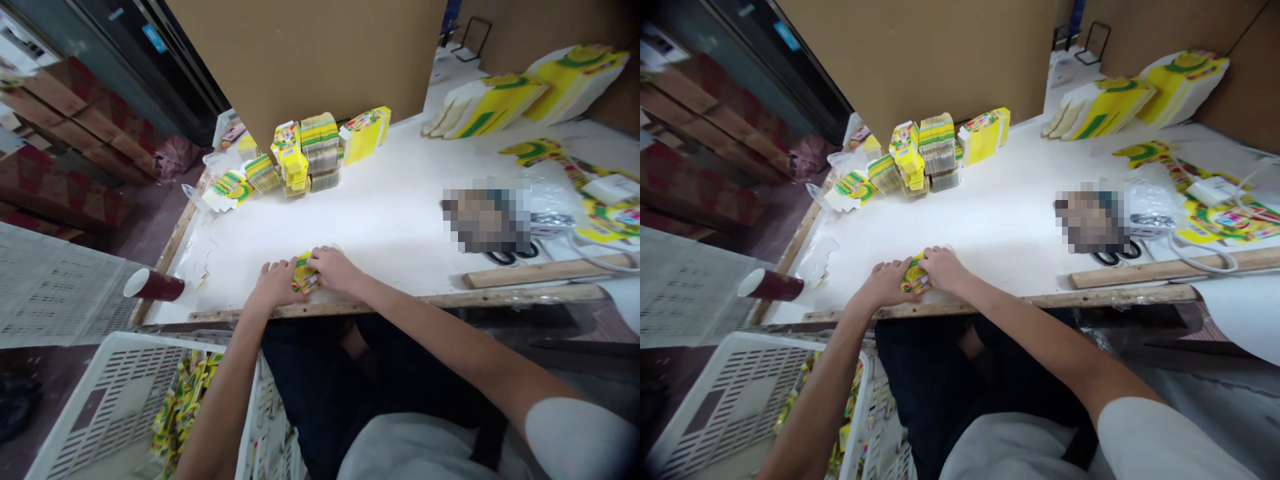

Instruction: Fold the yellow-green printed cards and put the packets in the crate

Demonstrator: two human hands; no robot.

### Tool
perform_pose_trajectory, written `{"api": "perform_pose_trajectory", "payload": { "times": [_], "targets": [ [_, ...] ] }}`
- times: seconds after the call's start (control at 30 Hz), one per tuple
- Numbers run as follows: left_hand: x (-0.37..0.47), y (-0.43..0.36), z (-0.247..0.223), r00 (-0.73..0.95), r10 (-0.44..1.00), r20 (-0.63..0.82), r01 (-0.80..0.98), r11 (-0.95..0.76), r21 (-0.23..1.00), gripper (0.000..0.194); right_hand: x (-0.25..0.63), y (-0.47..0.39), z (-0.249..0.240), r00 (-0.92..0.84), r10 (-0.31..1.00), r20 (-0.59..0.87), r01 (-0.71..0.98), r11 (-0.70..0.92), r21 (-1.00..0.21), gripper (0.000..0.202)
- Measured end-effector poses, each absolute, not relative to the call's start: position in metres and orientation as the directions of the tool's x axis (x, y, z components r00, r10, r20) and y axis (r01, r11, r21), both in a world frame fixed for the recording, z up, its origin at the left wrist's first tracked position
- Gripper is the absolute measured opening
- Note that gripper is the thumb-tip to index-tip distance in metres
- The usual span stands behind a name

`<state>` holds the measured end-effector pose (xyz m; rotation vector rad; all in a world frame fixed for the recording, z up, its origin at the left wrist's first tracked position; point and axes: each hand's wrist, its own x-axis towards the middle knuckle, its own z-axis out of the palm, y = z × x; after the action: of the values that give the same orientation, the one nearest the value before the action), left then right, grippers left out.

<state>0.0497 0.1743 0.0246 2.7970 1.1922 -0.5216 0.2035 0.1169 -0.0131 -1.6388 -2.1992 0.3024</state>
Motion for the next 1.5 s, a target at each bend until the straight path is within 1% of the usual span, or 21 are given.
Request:
{"api": "perform_pose_trajectory", "payload": {
  "times": [0.07, 0.1, 0.23, 0.3, 0.47, 0.63, 0.73, 0.87, 0.93, 1.0, 1.03, 1.07, 1.1, 1.13, 1.17, 1.2, 1.23, 1.3, 1.37, 1.43, 1.5],
  "targets": [
    [0.053, 0.175, 0.022, 0.651, 0.682, -0.334, 0.702, -0.708, -0.078, 0.103, 0.205, 0.12, -0.013, -0.25, 0.953, 0.168, 0.866, 0.298, -0.402, 0.022],
    [0.054, 0.176, 0.02, 0.655, 0.683, -0.324, 0.703, -0.708, -0.069, 0.102, 0.206, 0.12, -0.013, -0.257, 0.952, 0.168, 0.861, 0.304, -0.408, 0.023],
    [0.05, 0.182, 0.016, 0.658, 0.698, -0.282, 0.723, -0.691, -0.021, 0.071, 0.211, 0.114, -0.014, -0.258, 0.944, 0.208, 0.844, 0.324, -0.427, 0.031],
    [0.046, 0.183, 0.015, 0.663, 0.699, -0.268, 0.728, -0.686, 0.013, 0.065, 0.212, 0.109, -0.014, -0.236, 0.942, 0.24, 0.843, 0.321, -0.432, 0.032],
    [0.046, 0.173, 0.009, 0.66, 0.73, -0.178, 0.749, -0.658, 0.075, 0.075, 0.209, 0.103, -0.016, -0.241, 0.939, 0.247, 0.848, 0.327, -0.416, 0.025],
    [0.057, 0.161, -0.001, 0.64, 0.765, -0.07, 0.767, -0.63, 0.121, 0.064, 0.209, 0.1, -0.018, -0.206, 0.947, 0.247, 0.849, 0.298, -0.437, 0.026],
    [0.058, 0.156, -0.003, 0.644, 0.763, -0.044, 0.761, -0.634, 0.14, 0.064, 0.207, 0.097, -0.02, -0.164, 0.954, 0.25, 0.849, 0.266, -0.457, 0.024],
    [0.055, 0.153, -0.005, 0.634, 0.773, 0.008, 0.763, -0.627, 0.156, 0.075, 0.199, 0.092, -0.021, -0.065, 0.962, 0.266, 0.826, 0.201, -0.526, 0.024],
    [0.053, 0.151, -0.005, 0.629, 0.774, 0.069, 0.76, -0.631, 0.152, 0.085, 0.196, 0.09, -0.022, -0.02, 0.961, 0.276, 0.793, 0.183, -0.581, 0.026],
    [0.048, 0.148, -0.002, 0.621, 0.763, 0.181, 0.744, -0.646, 0.173, 0.092, 0.198, 0.09, -0.023, 0.015, 0.961, 0.276, 0.744, 0.173, -0.645, 0.027],
    [0.045, 0.145, 0.0, 0.593, 0.758, 0.272, 0.734, -0.648, 0.206, 0.093, 0.199, 0.09, -0.023, 0.03, 0.962, 0.273, 0.714, 0.17, -0.679, 0.027],
    [0.043, 0.14, 0.002, 0.528, 0.757, 0.385, 0.726, -0.637, 0.259, 0.093, 0.202, 0.09, -0.023, 0.044, 0.962, 0.268, 0.681, 0.168, -0.713, 0.027],
    [0.04, 0.135, 0.005, 0.426, 0.758, 0.495, 0.711, -0.618, 0.335, 0.09, 0.204, 0.09, -0.023, 0.057, 0.963, 0.263, 0.647, 0.165, -0.745, 0.027],
    [0.038, 0.128, 0.007, 0.295, 0.757, 0.583, 0.675, -0.597, 0.434, 0.085, 0.206, 0.089, -0.022, 0.07, 0.964, 0.258, 0.62, 0.16, -0.768, 0.028],
    [0.037, 0.119, 0.008, 0.154, 0.764, 0.626, 0.612, -0.571, 0.547, 0.08, 0.207, 0.088, -0.022, 0.088, 0.963, 0.254, 0.583, 0.157, -0.797, 0.028],
    [0.037, 0.11, 0.008, 0.039, 0.786, 0.617, 0.515, -0.545, 0.662, 0.074, 0.205, 0.085, -0.021, 0.11, 0.962, 0.249, 0.523, 0.157, -0.838, 0.027],
    [0.038, 0.1, 0.008, -0.044, 0.818, 0.573, 0.379, -0.517, 0.768, 0.069, 0.202, 0.081, -0.02, 0.131, 0.961, 0.242, 0.434, 0.164, -0.886, 0.027],
    [0.044, 0.081, 0.005, -0.11, 0.907, 0.408, 0.084, -0.4, 0.913, 0.06, 0.19, 0.07, -0.018, 0.138, 0.966, 0.22, 0.177, 0.194, -0.965, 0.025],
    [0.051, 0.067, 0.002, -0.091, 0.974, 0.209, -0.179, -0.223, 0.958, 0.049, 0.175, 0.056, -0.016, 0.06, 0.977, 0.207, -0.048, 0.21, -0.977, 0.022],
    [0.055, 0.059, 0.001, -0.054, 0.997, 0.063, -0.36, -0.078, 0.93, 0.041, 0.161, 0.044, -0.015, -0.01, 0.983, 0.181, -0.158, 0.177, -0.971, 0.02],
    [0.054, 0.057, 0.003, -0.037, 0.999, -0.013, -0.474, -0.006, 0.881, 0.036, 0.153, 0.033, -0.014, -0.032, 0.987, 0.155, -0.21, 0.145, -0.967, 0.019]
  ]
}}
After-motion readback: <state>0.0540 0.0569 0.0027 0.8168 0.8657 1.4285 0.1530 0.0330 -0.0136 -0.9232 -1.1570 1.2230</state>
